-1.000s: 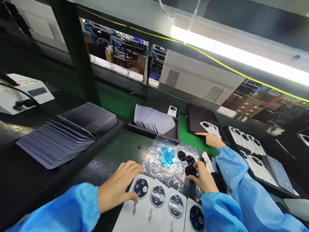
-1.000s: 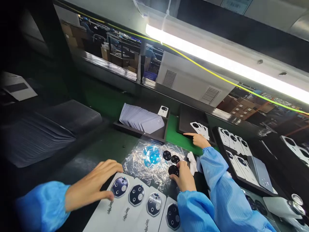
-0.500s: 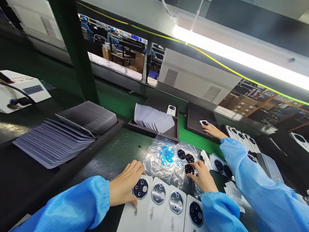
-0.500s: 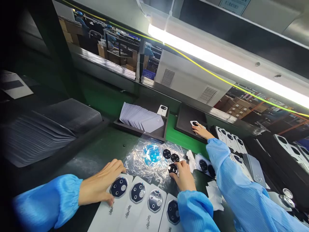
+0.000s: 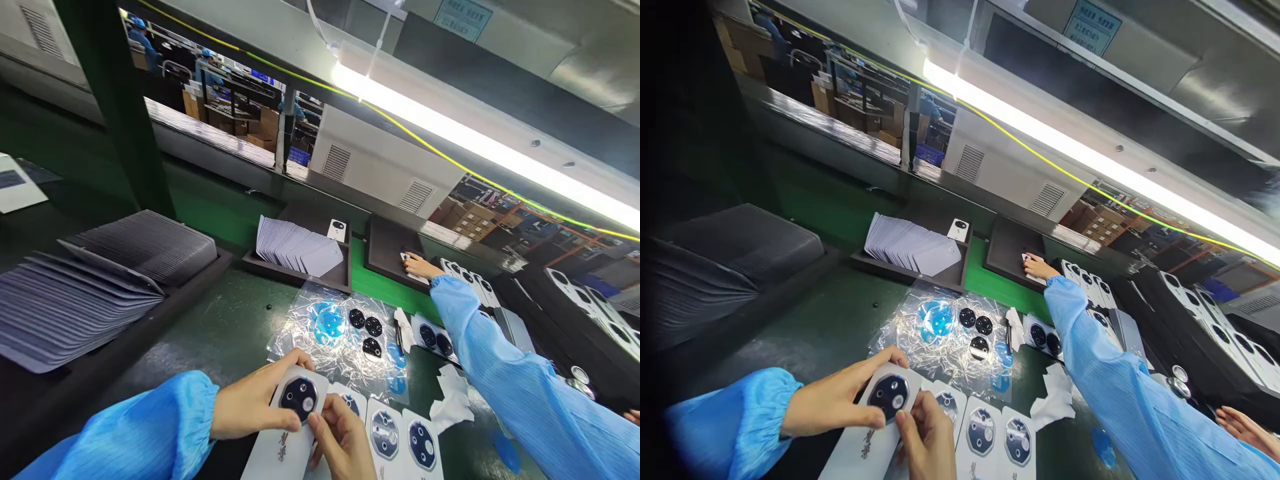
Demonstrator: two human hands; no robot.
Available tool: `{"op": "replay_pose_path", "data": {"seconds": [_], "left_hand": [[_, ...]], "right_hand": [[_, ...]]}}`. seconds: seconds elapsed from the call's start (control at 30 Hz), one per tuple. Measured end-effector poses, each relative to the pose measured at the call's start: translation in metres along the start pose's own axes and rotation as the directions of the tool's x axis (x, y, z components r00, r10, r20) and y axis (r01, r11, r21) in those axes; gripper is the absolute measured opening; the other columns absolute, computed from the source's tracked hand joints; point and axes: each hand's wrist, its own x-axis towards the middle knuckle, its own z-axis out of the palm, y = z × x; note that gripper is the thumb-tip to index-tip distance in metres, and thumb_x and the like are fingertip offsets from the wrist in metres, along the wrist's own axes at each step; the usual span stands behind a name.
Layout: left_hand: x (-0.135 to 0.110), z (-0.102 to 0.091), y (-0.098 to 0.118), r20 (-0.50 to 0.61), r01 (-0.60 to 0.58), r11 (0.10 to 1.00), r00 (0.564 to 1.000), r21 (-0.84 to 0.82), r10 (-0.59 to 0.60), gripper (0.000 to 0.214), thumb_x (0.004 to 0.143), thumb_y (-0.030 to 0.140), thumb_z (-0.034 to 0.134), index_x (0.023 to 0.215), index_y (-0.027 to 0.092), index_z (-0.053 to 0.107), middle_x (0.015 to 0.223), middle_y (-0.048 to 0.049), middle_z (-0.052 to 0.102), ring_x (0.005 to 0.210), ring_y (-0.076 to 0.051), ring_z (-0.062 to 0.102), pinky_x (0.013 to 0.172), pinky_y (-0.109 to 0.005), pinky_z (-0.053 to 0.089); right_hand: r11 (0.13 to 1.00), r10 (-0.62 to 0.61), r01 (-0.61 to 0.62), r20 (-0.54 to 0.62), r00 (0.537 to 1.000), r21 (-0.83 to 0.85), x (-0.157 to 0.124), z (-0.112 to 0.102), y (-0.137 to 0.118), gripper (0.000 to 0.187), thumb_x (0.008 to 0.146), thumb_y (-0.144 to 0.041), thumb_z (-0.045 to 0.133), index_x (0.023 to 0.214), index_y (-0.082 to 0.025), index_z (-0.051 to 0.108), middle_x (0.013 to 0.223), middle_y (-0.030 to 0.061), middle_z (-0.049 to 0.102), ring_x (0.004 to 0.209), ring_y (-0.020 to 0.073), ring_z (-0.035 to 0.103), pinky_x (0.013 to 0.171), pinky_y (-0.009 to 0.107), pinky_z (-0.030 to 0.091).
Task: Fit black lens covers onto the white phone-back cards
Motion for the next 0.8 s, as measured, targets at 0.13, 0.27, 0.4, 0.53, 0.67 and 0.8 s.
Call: {"op": "replay_pose_path", "data": {"seconds": [0.13,0.27,0.4,0.53,0.67,0.8], "left_hand": [[-0.007,-0.005,-0.014,-0.128,0.013,1.0,0.992,-0.011,-0.015,0.027,0.08,0.04,0.046,0.101,0.023,0.049,0.082,0.0029,0.055,0.077,-0.017,0.054,0.071,-0.027,0.045],[-0.015,-0.021,-0.03,-0.309,0.063,0.943,0.95,0.328,0.044,0.023,0.085,0.035,0.045,0.101,0.024,0.057,0.095,-0.0008,0.064,0.09,-0.021,0.058,0.083,-0.033,0.047],[-0.023,-0.015,-0.044,-0.401,0.012,0.699,0.826,0.715,0.396,0.023,0.09,0.025,0.043,0.102,0.023,0.062,0.111,-0.0053,0.065,0.108,-0.025,0.055,0.091,-0.038,0.047],[-0.036,0.014,-0.056,-0.343,0.009,0.493,0.728,0.87,0.593,0.037,0.096,0.014,0.029,0.101,0.021,0.065,0.102,-0.0054,0.07,0.103,-0.022,0.059,0.092,-0.035,0.048],[-0.042,0.032,-0.07,-0.377,0.073,0.455,0.682,0.888,0.627,0.042,0.096,0.012,0.026,0.104,0.018,0.066,0.108,-0.0075,0.07,0.105,-0.021,0.06,0.093,-0.036,0.049],[-0.038,0.034,-0.078,-0.396,0.111,0.45,0.688,0.886,0.608,0.045,0.094,0.008,0.024,0.102,0.018,0.067,0.112,-0.0065,0.069,0.108,-0.022,0.059,0.092,-0.037,0.05]], "right_hand": [[0.984,-0.124,0.115,-0.054,0.991,-0.136,-0.003,0.008,0.012,0.048,0.081,-0.064,0.054,0.102,-0.021,0.061,0.067,-0.0001,0.061,0.048,0.0114,0.054,0.041,0.02,0.041],[0.627,-0.602,0.39,-0.102,0.792,-0.675,-0.007,0.003,0.016,0.02,0.091,-0.028,0.046,0.104,-0.025,0.061,0.091,0.0067,0.065,0.078,0.0185,0.065,0.064,0.026,0.054],[0.257,-0.747,0.404,0.085,0.659,-0.878,-0.005,-0.006,0.024,0.036,0.086,-0.005,0.035,0.109,-0.022,0.058,0.106,0.0086,0.069,0.096,0.0215,0.065,0.082,0.034,0.053],[0.133,-0.756,0.34,0.126,0.642,-0.931,-0.001,-0.005,0.035,0.042,0.085,-0.001,0.028,0.11,-0.02,0.056,0.111,0.0085,0.07,0.1,0.0218,0.066,0.084,0.034,0.054],[0.131,-0.765,0.3,0.096,0.637,-0.945,0.0,-0.004,0.039,0.039,0.084,-0.001,0.034,0.107,-0.021,0.058,0.11,0.0095,0.07,0.096,0.0244,0.068,0.08,0.038,0.055],[0.138,-0.778,0.307,0.088,0.622,-0.942,0.006,-0.004,0.042,0.033,0.085,-0.004,0.038,0.105,-0.021,0.059,0.105,0.0101,0.071,0.091,0.0252,0.069,0.077,0.038,0.056]]}}
